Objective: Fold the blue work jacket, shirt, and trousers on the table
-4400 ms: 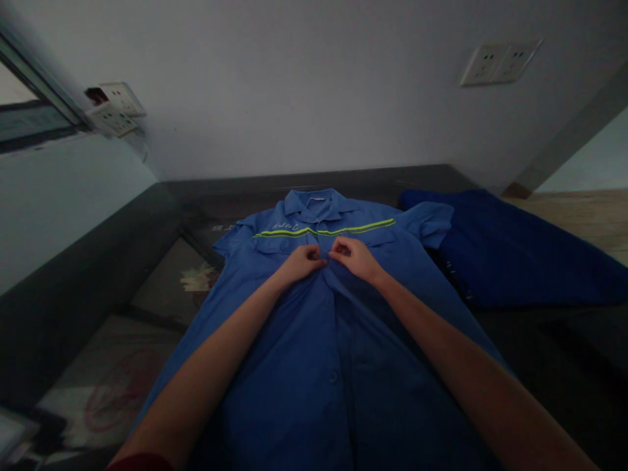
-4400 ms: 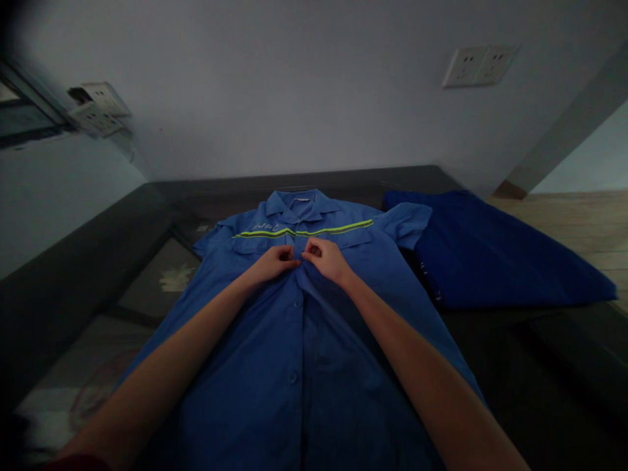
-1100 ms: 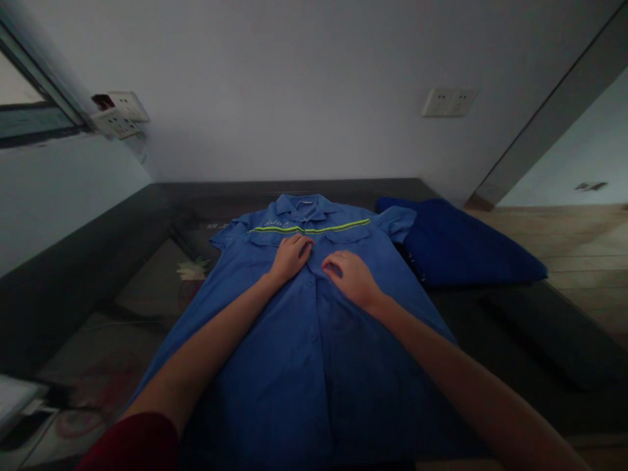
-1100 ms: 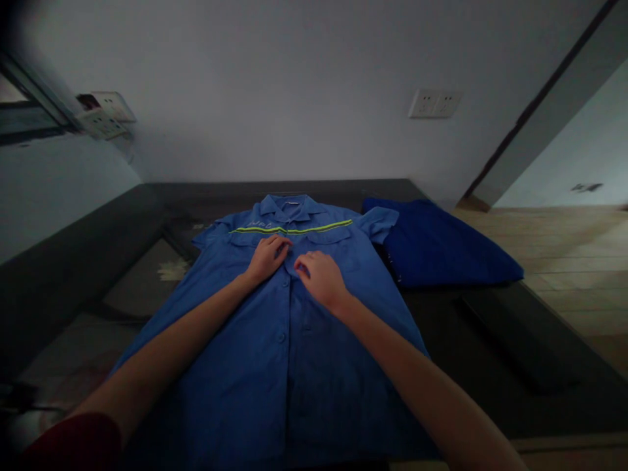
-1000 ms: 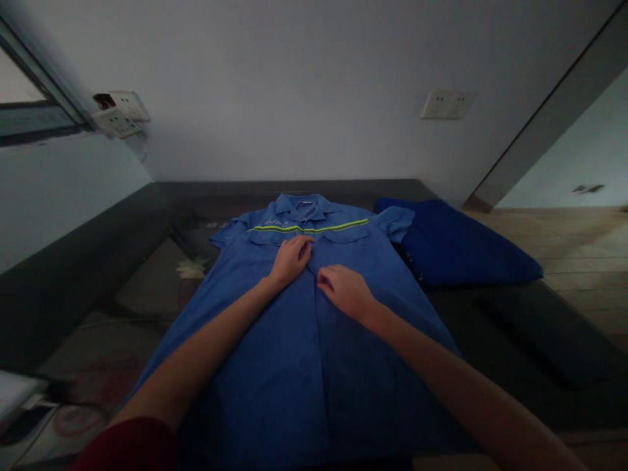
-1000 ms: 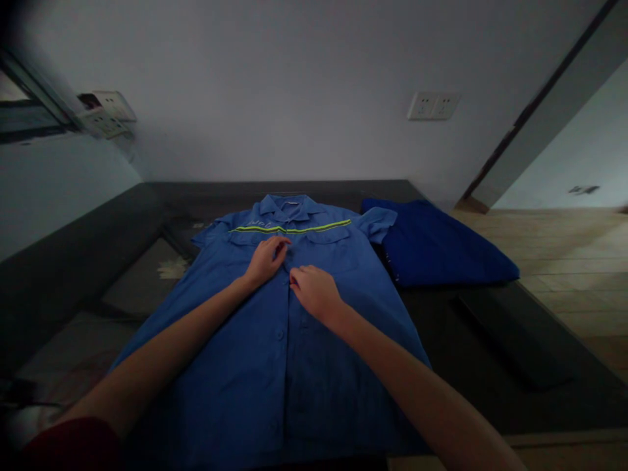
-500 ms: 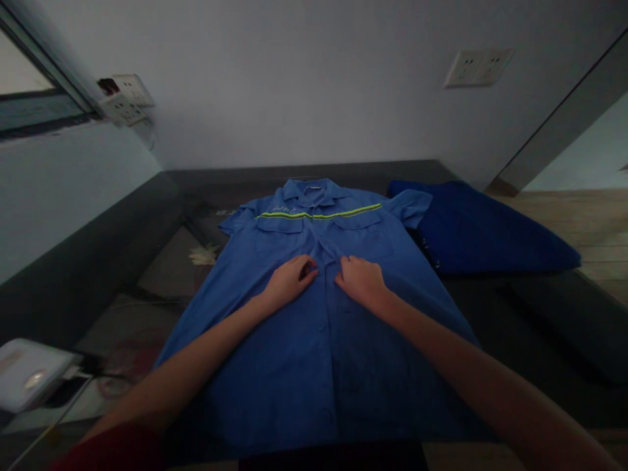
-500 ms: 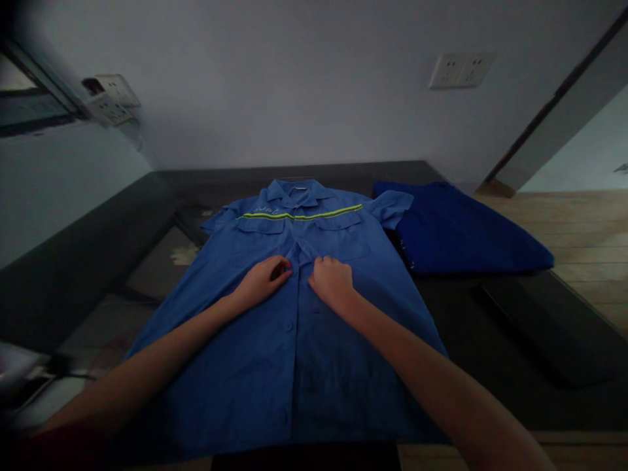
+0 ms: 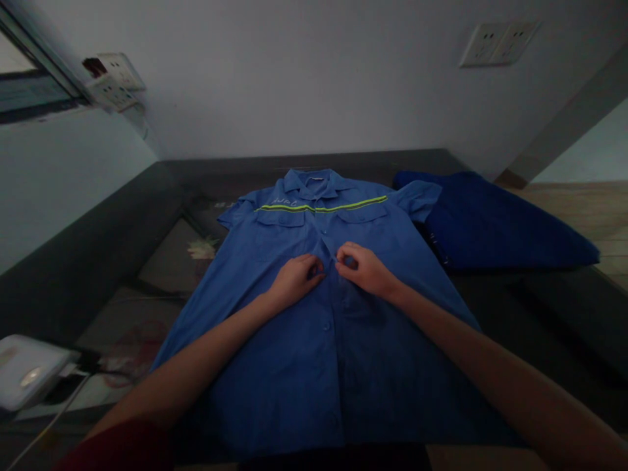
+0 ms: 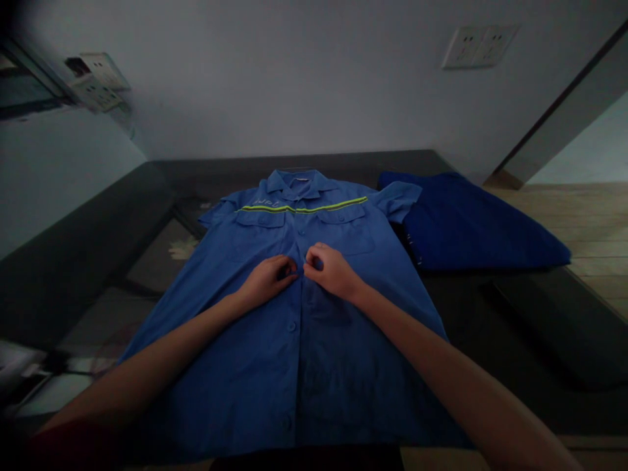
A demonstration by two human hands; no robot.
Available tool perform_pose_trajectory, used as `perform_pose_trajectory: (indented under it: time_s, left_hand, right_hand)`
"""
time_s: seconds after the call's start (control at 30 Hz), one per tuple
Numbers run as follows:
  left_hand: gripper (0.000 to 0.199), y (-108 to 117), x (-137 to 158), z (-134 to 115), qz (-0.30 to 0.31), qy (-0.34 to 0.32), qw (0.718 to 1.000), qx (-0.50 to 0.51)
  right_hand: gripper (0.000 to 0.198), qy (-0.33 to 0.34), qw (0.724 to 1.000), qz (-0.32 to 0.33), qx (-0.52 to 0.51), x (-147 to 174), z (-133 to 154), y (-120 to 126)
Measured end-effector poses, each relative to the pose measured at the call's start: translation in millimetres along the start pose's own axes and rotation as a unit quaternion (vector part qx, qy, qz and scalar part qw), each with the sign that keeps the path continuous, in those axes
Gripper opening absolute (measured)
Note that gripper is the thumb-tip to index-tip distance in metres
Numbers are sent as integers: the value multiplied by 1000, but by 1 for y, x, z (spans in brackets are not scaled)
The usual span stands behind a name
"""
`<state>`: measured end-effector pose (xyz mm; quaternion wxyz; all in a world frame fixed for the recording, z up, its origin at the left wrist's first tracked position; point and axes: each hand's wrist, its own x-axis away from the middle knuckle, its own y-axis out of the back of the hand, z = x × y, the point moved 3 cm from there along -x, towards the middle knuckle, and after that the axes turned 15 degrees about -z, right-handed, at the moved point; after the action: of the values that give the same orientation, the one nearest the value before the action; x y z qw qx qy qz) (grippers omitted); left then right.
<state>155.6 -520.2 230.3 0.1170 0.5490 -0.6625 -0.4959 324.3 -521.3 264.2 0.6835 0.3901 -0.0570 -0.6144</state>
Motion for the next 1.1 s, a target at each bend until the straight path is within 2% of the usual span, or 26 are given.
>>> perform_pose_trajectory:
  time_s: [0.17, 0.27, 0.47, 0.8, 1.1]
  left_hand:
    - [10, -1, -1, -7, 6, -24, 998, -54]
    - [12, -4, 0, -7, -1, -24, 998, -51]
    - [19, -2, -1, -10, 15, -47, 996, -77]
    - [20, 2, -1, -9, -11, -23, 1000, -17]
    - [17, -2, -1, -11, 22, -53, 998, -20]
  right_hand:
    - [12, -96, 990, -9, -101, 12, -20, -16]
    - [15, -126, 984, -24, -126, 15, -27, -16]
    - [18, -138, 982, -37, -127, 17, -28, -14]
    - [16, -135, 979, -58, -143, 17, -30, -11]
    - [15, -131, 983, -65, -115, 21, -22, -15]
